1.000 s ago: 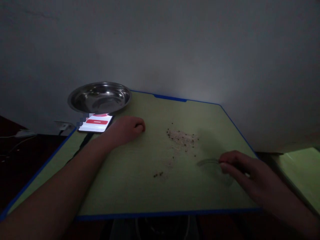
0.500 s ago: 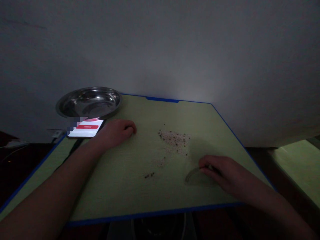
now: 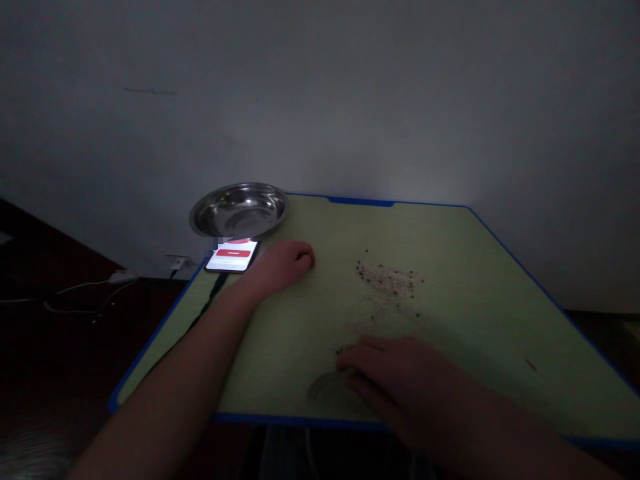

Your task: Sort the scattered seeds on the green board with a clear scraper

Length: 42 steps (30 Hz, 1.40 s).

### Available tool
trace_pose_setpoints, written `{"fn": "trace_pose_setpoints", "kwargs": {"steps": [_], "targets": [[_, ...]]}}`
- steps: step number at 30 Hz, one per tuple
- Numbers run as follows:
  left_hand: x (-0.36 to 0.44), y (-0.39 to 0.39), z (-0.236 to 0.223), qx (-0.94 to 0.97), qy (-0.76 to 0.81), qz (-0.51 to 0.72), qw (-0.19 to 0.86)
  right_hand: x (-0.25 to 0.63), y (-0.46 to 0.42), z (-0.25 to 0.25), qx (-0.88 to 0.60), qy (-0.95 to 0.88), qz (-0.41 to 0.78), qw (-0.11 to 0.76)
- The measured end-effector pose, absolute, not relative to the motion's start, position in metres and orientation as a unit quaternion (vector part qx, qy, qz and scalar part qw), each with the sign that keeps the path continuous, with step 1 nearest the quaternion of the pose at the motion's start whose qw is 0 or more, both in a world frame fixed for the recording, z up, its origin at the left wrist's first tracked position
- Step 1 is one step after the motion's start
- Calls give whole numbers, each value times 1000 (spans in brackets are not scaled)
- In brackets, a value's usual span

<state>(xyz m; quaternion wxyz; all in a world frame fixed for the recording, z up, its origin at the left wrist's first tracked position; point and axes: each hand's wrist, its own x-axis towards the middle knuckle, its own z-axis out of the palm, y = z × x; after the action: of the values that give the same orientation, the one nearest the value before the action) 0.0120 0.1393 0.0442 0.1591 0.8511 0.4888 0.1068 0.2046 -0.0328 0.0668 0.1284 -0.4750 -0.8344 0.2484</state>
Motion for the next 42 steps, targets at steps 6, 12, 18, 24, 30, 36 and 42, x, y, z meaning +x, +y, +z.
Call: {"fn": "trace_pose_setpoints", "kwargs": {"steps": [6,12,18,24,30,36,42], "targets": [[12,140,43,850,491,111,154,183,-16,55,-462,-843,238,143],[11,140,43,851,488,109,159,207,9,49,-553,-791,191,180],[10,143,41,852,486,105,163,251,31,52,-626,-728,180,212],[11,142,42,850,490,105,162,279,44,59,-635,-697,187,274],[10,142,43,848,495,100,163,266,48,52,-616,-736,189,207],[10,143,42,851,489,101,164,259,34,60,-595,-751,215,189],[11,141,43,851,489,99,162,258,10,67,-596,-750,239,159]]}}
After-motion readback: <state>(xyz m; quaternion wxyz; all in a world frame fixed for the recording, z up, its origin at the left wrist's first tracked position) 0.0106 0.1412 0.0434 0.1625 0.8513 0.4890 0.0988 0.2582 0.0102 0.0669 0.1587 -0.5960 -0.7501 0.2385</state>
